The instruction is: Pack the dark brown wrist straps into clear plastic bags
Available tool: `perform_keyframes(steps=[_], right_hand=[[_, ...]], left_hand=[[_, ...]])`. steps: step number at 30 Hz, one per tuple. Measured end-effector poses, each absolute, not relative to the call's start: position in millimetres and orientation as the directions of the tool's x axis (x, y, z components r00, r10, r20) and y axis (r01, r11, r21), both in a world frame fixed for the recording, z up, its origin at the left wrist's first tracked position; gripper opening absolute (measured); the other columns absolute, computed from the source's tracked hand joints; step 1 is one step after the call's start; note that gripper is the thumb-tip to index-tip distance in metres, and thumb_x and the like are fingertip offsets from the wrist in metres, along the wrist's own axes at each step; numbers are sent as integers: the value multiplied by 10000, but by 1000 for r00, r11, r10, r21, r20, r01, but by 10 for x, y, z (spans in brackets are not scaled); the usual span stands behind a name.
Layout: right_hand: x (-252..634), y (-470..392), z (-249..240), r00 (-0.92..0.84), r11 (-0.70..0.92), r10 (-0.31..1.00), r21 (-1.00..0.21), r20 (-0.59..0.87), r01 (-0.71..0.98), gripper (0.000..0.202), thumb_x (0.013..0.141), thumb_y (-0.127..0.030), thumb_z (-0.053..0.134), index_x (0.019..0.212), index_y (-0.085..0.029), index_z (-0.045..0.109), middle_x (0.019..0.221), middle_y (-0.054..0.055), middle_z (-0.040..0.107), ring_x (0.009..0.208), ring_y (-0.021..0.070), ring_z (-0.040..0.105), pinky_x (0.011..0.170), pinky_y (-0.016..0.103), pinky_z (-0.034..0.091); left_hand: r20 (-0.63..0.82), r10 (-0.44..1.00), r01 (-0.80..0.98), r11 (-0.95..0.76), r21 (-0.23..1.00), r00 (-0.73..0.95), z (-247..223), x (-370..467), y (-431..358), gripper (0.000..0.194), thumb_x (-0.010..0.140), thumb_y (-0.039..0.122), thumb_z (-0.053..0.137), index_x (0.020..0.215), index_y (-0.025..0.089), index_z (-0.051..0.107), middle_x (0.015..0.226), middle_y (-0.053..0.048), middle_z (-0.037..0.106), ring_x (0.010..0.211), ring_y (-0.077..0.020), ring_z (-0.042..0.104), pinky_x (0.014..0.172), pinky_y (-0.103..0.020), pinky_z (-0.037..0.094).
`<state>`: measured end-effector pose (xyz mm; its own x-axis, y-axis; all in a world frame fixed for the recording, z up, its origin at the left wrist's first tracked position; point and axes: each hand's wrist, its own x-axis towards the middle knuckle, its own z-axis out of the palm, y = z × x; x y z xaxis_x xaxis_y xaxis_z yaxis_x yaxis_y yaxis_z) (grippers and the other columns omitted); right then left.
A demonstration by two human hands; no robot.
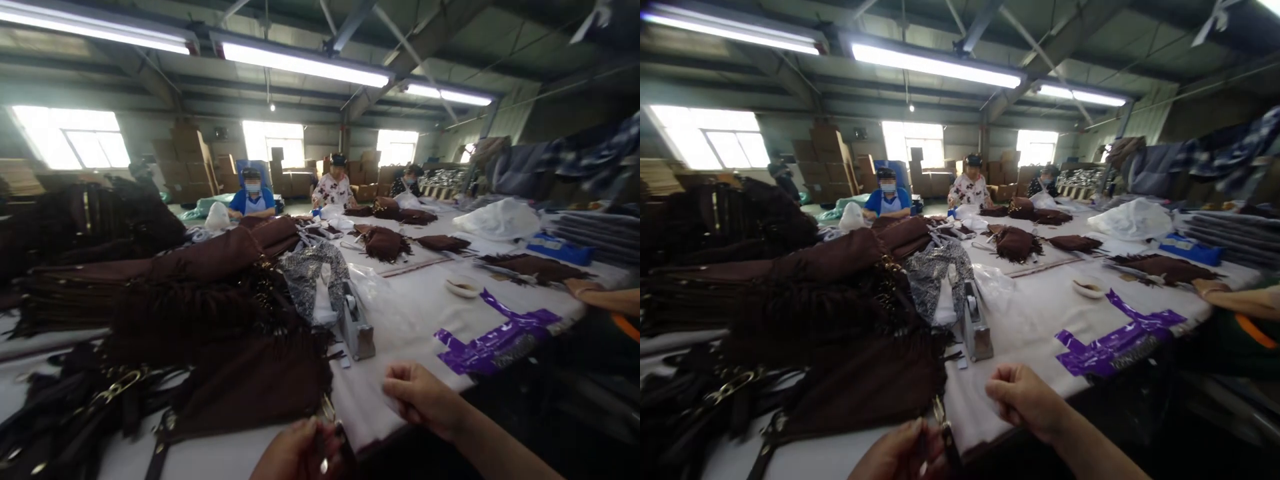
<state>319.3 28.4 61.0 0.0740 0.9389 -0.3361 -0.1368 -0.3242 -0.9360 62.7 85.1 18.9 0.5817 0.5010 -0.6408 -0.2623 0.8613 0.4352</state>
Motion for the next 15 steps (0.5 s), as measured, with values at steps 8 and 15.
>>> perform_keyframes(steps=[8, 15], right_hand=[[2306, 412, 370, 44, -421, 907, -893, -420, 162, 328, 675, -426, 678, 603, -195, 457, 383, -79, 448, 338, 58, 350, 352, 186, 208], [2250, 316, 402, 67, -404, 910, -912, -408, -76, 425, 725, -581, 643, 799, -182, 517, 515, -100, 395, 395, 38, 250, 381, 187, 153]], left_hand=[[-405, 540, -354, 820, 449, 737, 163, 484, 727, 78, 790, 177, 675, 845, 133, 642, 890, -77, 701, 866, -208, 655, 811, -372, 495], [-447, 602, -337, 771, 540, 661, 139, 543, 663, 168, 752, 231, 719, 753, 124, 590, 720, -42, 632, 665, -161, 609, 618, -311, 481]])
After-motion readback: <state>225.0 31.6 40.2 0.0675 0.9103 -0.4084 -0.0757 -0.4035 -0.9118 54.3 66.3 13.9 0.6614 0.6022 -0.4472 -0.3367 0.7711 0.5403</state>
